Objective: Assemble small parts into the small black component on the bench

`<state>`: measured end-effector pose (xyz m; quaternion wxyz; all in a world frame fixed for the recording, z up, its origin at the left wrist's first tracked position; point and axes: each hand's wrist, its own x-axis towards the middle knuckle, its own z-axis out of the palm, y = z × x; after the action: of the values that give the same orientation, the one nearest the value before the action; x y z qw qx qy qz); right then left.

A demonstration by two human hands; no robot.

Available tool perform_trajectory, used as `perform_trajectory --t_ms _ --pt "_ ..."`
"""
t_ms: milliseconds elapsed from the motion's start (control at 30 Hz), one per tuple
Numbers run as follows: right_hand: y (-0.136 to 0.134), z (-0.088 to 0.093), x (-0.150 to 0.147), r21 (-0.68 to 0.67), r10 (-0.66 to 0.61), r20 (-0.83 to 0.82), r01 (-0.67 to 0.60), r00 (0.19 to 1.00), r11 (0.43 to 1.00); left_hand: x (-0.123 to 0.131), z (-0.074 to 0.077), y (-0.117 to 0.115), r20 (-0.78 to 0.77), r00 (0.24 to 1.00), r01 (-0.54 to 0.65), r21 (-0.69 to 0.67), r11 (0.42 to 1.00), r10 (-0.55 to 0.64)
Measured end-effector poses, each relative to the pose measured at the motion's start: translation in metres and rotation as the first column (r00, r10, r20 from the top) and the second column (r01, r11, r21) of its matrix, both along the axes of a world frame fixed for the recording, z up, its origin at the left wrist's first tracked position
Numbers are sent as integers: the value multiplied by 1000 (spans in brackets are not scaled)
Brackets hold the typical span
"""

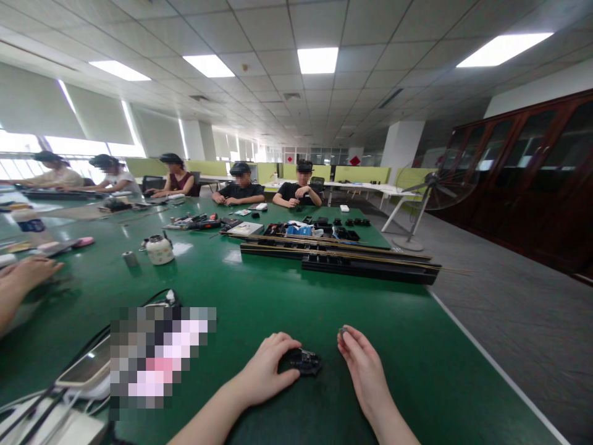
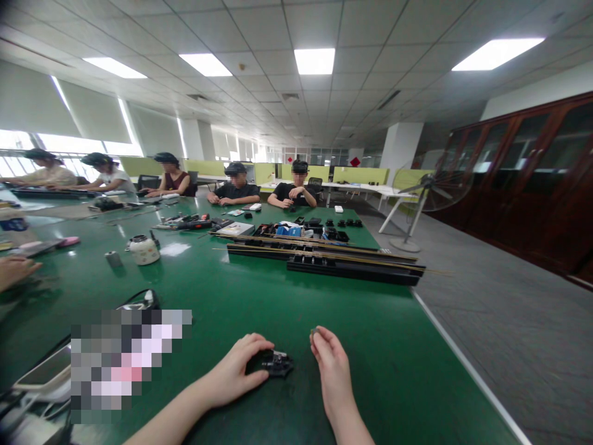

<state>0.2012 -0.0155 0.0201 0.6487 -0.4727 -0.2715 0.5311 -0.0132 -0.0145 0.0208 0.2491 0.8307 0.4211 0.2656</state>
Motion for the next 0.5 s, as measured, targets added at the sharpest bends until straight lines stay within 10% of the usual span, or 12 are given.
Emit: perform_trajectory --t_ms 500 --pt "2 -8 2 24 45 51 -46 998 999 1 -3 3 -20 1000 -7 -11 1000 7"
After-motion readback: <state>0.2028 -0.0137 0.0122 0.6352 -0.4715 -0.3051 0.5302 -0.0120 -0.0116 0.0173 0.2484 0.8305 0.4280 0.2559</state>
